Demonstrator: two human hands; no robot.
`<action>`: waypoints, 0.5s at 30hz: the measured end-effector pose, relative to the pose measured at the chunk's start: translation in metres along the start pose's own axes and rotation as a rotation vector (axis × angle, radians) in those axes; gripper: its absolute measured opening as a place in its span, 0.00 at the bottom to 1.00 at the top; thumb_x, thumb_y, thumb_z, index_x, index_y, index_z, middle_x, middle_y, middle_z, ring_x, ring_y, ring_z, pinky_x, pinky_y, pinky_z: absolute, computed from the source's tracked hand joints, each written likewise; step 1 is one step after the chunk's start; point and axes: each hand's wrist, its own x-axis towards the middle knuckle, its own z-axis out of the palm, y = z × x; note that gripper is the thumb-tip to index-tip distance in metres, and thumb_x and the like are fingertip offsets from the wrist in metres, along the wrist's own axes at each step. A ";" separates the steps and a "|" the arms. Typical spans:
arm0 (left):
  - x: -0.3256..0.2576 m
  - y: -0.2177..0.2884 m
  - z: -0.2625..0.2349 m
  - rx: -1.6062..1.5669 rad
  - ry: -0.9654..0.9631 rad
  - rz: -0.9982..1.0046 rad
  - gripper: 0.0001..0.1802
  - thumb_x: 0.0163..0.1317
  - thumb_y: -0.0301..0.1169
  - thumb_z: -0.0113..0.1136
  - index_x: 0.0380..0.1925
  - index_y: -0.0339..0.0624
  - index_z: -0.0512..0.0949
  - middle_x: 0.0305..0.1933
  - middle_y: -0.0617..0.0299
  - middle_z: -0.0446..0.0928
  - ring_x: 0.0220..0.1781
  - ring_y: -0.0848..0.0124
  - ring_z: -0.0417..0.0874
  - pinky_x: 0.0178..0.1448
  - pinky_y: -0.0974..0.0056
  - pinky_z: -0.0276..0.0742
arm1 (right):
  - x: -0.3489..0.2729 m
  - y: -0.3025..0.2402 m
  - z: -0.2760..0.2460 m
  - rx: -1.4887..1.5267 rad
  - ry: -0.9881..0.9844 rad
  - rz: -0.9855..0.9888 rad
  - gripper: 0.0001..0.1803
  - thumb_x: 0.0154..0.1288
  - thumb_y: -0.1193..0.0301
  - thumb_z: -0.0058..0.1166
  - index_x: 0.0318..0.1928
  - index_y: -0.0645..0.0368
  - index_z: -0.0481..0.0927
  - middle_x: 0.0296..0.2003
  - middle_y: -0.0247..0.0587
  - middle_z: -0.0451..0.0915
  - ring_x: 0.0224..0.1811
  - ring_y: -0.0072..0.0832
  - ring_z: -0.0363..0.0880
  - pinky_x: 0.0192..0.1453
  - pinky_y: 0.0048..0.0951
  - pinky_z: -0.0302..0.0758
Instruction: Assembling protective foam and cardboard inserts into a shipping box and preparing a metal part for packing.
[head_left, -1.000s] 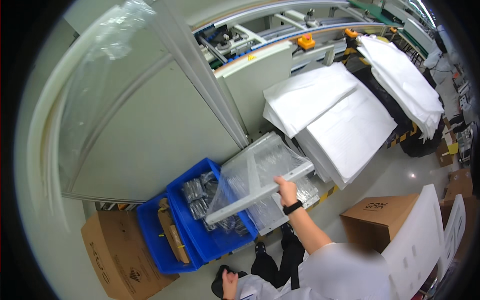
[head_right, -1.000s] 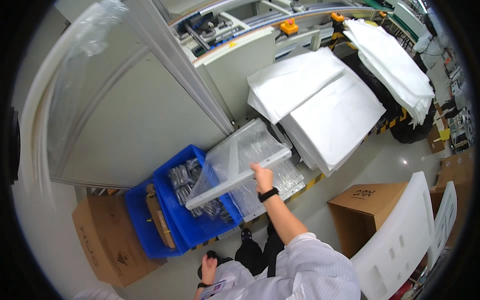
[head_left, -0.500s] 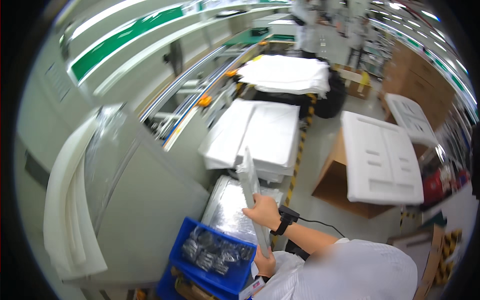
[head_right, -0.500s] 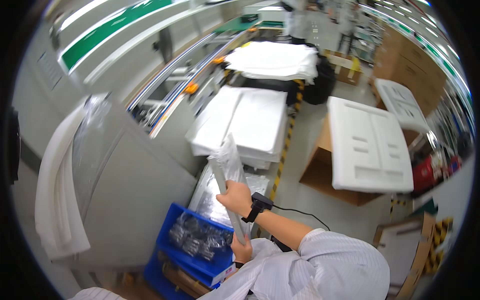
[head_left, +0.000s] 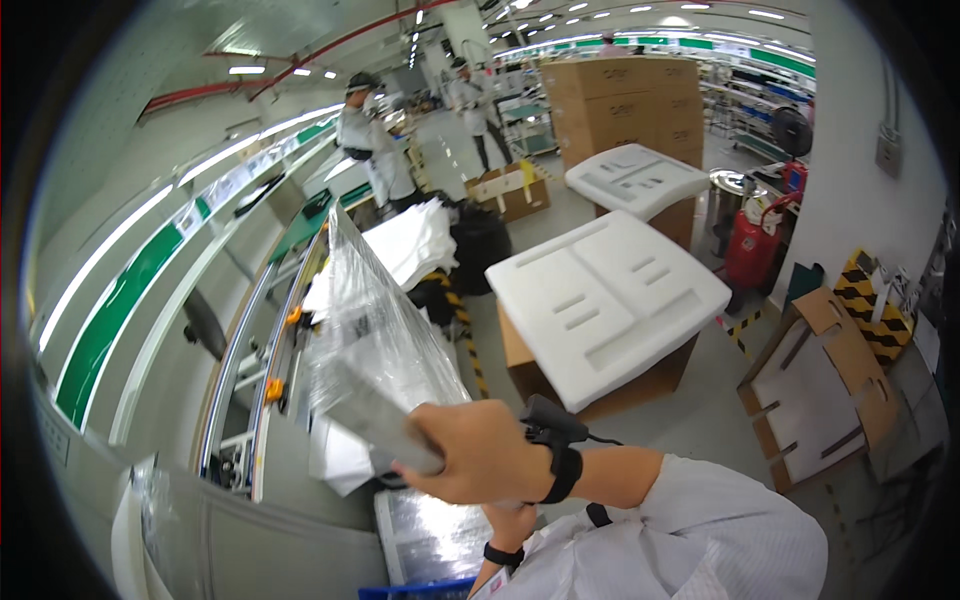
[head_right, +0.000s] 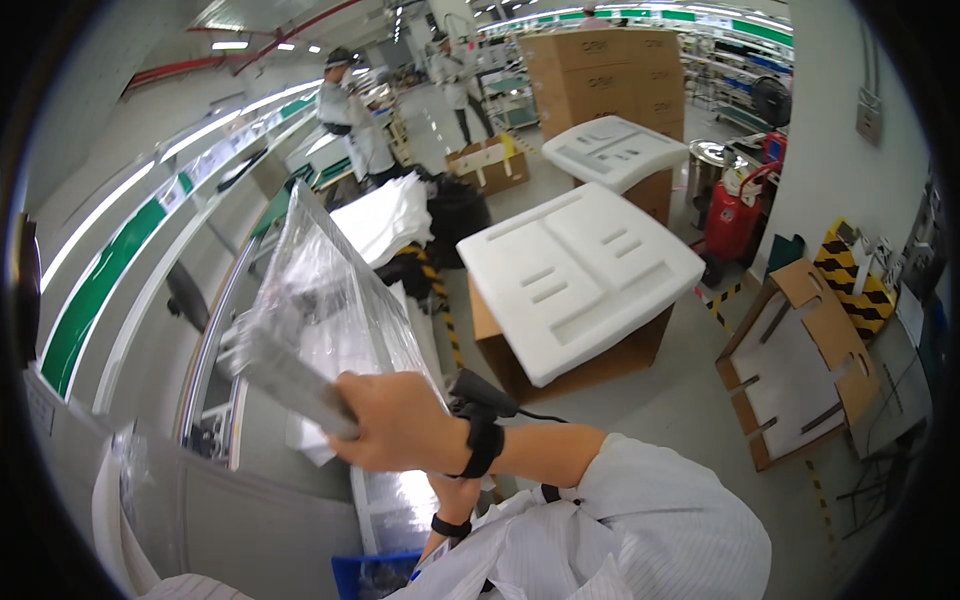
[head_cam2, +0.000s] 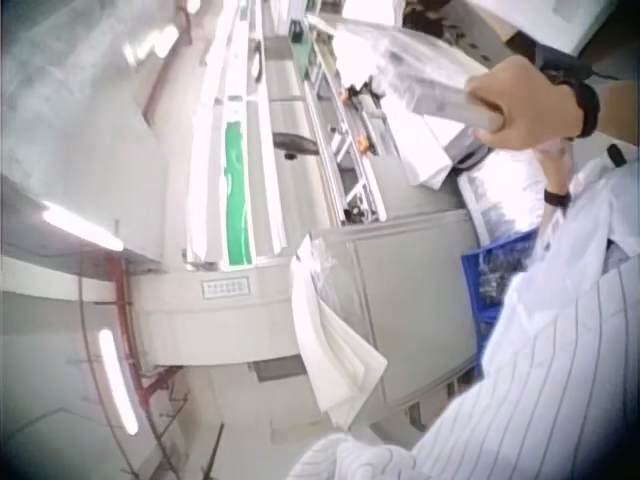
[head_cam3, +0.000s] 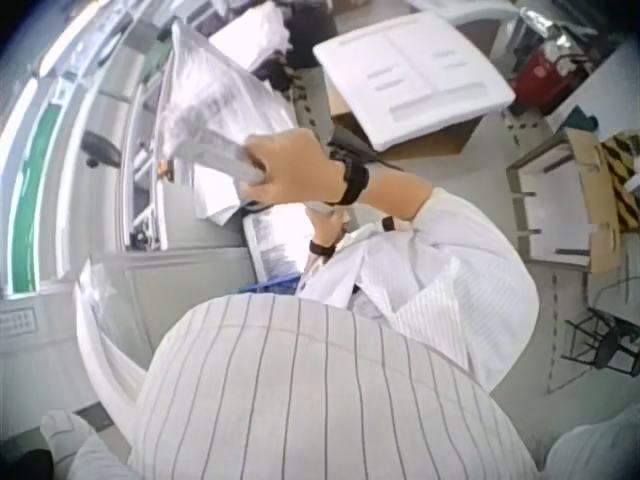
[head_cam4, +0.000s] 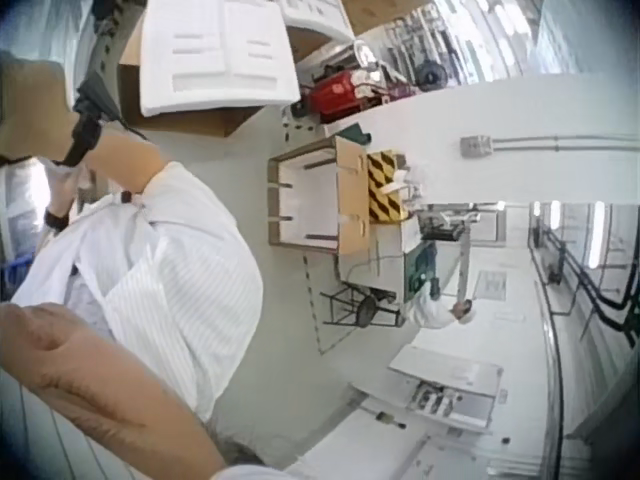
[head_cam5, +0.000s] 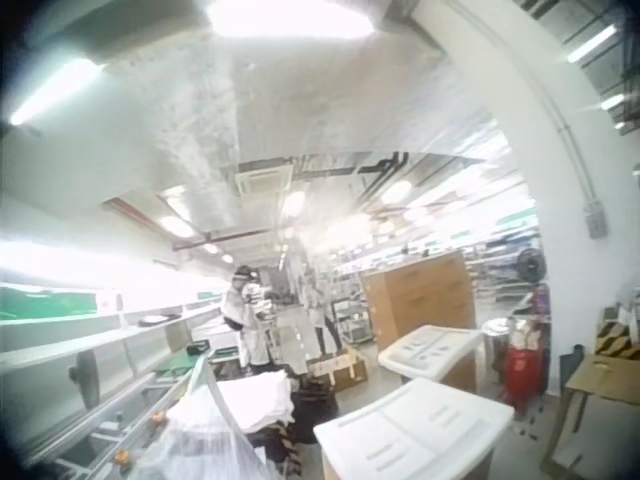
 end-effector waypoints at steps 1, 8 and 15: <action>0.019 0.012 0.011 0.029 -0.064 0.097 0.20 0.45 0.26 0.62 0.43 0.36 0.78 0.41 0.47 0.79 0.41 0.53 0.82 0.48 0.55 0.74 | 0.006 0.005 -0.012 -0.030 0.000 -0.047 0.16 0.50 0.59 0.62 0.30 0.56 0.74 0.19 0.39 0.75 0.20 0.40 0.76 0.23 0.35 0.71; 0.095 -0.012 0.113 -0.483 0.062 -0.140 0.18 0.56 0.32 0.64 0.44 0.32 0.77 0.47 0.57 0.77 0.50 0.67 0.76 0.56 0.63 0.68 | 0.089 0.085 -0.002 -0.114 -0.064 -0.154 0.21 0.49 0.60 0.59 0.33 0.65 0.69 0.21 0.48 0.75 0.23 0.45 0.78 0.26 0.41 0.73; 0.197 -0.062 0.173 -1.012 -0.014 -0.351 0.21 0.58 0.36 0.54 0.48 0.35 0.72 0.46 0.55 0.76 0.46 0.63 0.78 0.52 0.61 0.73 | 0.109 0.268 -0.013 -0.200 -0.264 -0.101 0.21 0.56 0.60 0.56 0.46 0.61 0.74 0.31 0.46 0.78 0.36 0.43 0.79 0.38 0.42 0.74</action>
